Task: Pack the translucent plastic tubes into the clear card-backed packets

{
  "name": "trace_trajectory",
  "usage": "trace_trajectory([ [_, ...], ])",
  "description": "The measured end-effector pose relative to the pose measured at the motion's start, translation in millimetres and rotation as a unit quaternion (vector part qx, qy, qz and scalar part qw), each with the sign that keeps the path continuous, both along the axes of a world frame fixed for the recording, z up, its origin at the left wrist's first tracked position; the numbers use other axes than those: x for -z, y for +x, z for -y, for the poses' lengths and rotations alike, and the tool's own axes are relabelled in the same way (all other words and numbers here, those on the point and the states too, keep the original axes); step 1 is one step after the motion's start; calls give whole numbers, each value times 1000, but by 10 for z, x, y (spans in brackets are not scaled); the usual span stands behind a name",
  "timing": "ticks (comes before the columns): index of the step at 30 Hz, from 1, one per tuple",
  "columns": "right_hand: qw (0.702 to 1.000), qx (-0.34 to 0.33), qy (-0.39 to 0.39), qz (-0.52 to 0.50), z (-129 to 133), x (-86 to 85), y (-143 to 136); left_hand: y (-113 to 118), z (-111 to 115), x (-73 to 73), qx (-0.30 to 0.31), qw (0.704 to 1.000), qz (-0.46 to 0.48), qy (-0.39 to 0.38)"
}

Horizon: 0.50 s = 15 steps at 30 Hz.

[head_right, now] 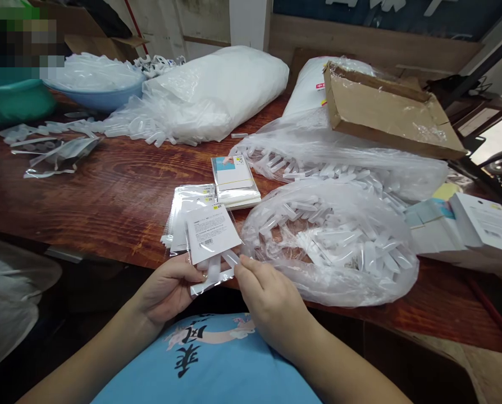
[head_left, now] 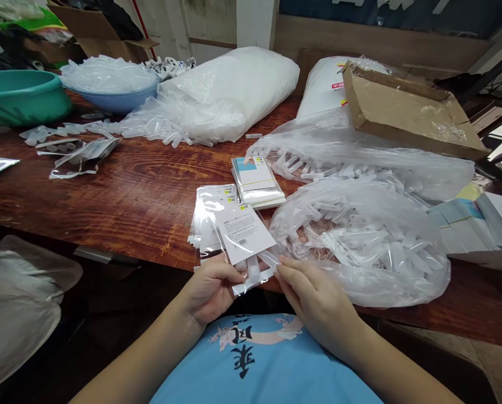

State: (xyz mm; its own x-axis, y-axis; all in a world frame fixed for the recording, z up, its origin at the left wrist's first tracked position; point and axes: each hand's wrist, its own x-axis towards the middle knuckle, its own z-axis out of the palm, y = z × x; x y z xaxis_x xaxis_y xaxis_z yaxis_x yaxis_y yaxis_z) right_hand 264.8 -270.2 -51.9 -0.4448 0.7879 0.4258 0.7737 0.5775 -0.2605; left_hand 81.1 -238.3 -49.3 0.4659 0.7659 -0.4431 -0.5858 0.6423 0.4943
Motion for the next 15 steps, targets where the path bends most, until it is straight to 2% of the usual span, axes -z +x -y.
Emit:
trace_trajectory([
  [2, 1000, -11, 6, -9, -10, 3, -6, 8, 2, -10, 12, 1000, 18, 3],
  [5, 999, -23, -39, -22, -30, -36, -14, -2, -3, -13, 19, 999, 32, 3],
  [9, 990, -96, -93, -32, -73, -52, 0, -34, 1, -1, 29, 999, 23, 6],
  [10, 990, -94, -90, -46, -89, -43, 2, -39, 8, 0, 38, 999, 23, 9],
  [13, 993, 11, -72, -91, -144, -41, -1, -47, 33, -8, 60, 998, 20, 20],
  [15, 988, 65, -107, -90, -173, -86, 1, -54, 47, -20, 78, 997, 15, 18],
])
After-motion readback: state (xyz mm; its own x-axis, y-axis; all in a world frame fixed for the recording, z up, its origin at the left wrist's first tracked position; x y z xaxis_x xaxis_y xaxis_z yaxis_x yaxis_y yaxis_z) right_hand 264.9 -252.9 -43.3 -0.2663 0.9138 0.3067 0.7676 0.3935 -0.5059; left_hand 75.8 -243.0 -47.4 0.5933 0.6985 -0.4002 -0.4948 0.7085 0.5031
